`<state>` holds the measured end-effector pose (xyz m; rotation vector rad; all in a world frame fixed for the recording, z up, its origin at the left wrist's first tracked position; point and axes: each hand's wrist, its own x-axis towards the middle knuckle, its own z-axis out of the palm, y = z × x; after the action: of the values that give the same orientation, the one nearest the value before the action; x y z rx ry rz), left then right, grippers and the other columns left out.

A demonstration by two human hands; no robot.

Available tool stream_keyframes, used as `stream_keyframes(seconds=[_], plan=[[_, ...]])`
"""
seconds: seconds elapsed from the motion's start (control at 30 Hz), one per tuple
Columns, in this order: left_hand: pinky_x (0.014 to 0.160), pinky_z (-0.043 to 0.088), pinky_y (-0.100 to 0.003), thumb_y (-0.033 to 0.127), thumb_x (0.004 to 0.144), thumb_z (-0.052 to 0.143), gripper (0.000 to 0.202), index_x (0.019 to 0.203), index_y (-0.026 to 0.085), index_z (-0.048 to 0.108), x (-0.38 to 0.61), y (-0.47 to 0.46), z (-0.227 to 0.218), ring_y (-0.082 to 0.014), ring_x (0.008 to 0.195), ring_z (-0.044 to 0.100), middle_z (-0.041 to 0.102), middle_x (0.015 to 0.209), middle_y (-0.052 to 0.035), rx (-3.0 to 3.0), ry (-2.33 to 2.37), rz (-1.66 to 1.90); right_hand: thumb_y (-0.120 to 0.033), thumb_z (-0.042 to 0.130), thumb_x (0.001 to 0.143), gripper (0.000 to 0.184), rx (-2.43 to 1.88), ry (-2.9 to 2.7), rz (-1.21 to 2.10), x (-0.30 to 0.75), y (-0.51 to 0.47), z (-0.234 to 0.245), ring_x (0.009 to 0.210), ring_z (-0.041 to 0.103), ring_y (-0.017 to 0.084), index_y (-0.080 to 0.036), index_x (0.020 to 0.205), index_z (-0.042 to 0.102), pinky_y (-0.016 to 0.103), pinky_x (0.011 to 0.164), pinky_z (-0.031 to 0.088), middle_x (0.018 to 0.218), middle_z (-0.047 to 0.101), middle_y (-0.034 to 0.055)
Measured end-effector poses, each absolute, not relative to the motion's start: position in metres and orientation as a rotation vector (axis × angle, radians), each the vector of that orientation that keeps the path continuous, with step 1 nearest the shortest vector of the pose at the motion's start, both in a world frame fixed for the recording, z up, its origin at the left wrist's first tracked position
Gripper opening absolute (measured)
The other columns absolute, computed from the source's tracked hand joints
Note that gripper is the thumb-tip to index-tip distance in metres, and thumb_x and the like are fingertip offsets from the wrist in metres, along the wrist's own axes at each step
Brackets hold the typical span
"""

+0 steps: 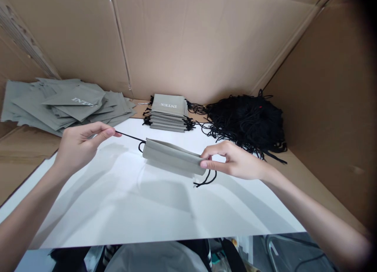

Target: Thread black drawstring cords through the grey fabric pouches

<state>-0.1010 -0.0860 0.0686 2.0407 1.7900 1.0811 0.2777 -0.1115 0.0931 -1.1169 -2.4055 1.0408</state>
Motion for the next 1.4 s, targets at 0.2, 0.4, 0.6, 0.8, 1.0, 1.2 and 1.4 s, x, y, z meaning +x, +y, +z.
stream_keyframes(seconds=[0.2, 0.4, 0.6, 0.8, 1.0, 1.2, 1.4], plan=[[0.071, 0.039, -0.026, 0.047, 0.090, 0.058, 0.028, 0.080, 0.025, 0.073, -0.100, -0.090, 0.070, -0.0180, 0.079, 0.061, 0.074, 0.085, 0.0021, 2.190, 1.830, 1.320, -0.047, 0.061, 0.094, 0.035, -1.145, -2.371, 1.077, 0.281, -0.114, 0.094, 0.066, 0.056, 0.014, -0.015, 0.081, 0.072, 0.026, 0.060, 0.038, 0.073, 0.069, 0.0028], [0.067, 0.036, -0.025, 0.045, 0.089, 0.061, 0.026, 0.081, 0.024, 0.073, -0.101, -0.091, 0.069, -0.0151, 0.072, 0.055, 0.072, 0.082, 0.0030, 2.168, 1.811, 1.288, -0.046, 0.062, 0.093, 0.034, -1.148, -2.367, 1.073, 0.283, -0.114, 0.093, 0.066, 0.056, 0.013, -0.016, 0.081, 0.071, 0.026, 0.061, 0.038, 0.074, 0.070, 0.0028], [0.063, 0.034, -0.025, 0.048, 0.090, 0.058, 0.030, 0.083, 0.024, 0.074, -0.107, -0.090, 0.063, -0.0151, 0.073, 0.057, 0.072, 0.085, 0.0023, 2.168, 1.859, 1.251, -0.045, 0.060, 0.095, 0.034, -1.093, -2.385, 1.004, 0.284, -0.116, 0.092, 0.065, 0.058, 0.014, -0.016, 0.081, 0.071, 0.026, 0.062, 0.040, 0.075, 0.071, 0.0037], [0.070, 0.045, -0.025, 0.059, 0.086, 0.059, 0.037, 0.096, 0.028, 0.075, -0.111, -0.085, 0.065, -0.0261, 0.109, 0.064, 0.075, 0.112, -0.0008, 2.207, 1.699, 0.828, -0.037, 0.056, 0.099, 0.029, -1.044, -2.504, 0.808, 0.285, -0.118, 0.089, 0.068, 0.059, 0.015, -0.017, 0.083, 0.069, 0.027, 0.065, 0.041, 0.078, 0.071, 0.0046], [0.113, 0.037, -0.043, 0.038, 0.096, 0.057, 0.033, 0.128, 0.030, 0.060, -0.050, -0.115, 0.088, -0.0243, 0.133, 0.050, 0.059, 0.139, -0.0025, 2.618, 1.303, 1.222, -0.031, 0.049, 0.103, 0.026, -0.976, -2.603, 0.558, 0.270, -0.124, 0.084, 0.076, 0.059, 0.018, -0.017, 0.088, 0.065, 0.028, 0.068, 0.041, 0.083, 0.067, 0.0062], [0.109, 0.039, -0.046, 0.023, 0.097, 0.055, 0.012, 0.092, 0.024, 0.065, 0.017, -0.125, 0.068, -0.0251, 0.114, 0.063, 0.073, 0.116, -0.0029, 3.117, 0.834, 1.016, -0.030, 0.045, 0.104, 0.025, -0.965, -2.621, 0.408, 0.256, -0.141, 0.087, 0.077, 0.056, 0.019, -0.016, 0.092, 0.061, 0.028, 0.066, 0.041, 0.081, 0.062, 0.0061], [0.105, 0.044, -0.039, 0.009, 0.097, 0.049, 0.016, 0.093, 0.020, 0.060, 0.023, -0.112, 0.044, -0.0148, 0.083, 0.068, 0.074, 0.090, 0.0000, 3.017, 0.737, 1.115, -0.031, 0.042, 0.104, 0.024, -1.201, -2.613, 0.462, 0.256, -0.159, 0.074, 0.081, 0.062, 0.021, -0.015, 0.109, 0.061, 0.032, 0.069, 0.049, 0.094, 0.066, 0.0093]])
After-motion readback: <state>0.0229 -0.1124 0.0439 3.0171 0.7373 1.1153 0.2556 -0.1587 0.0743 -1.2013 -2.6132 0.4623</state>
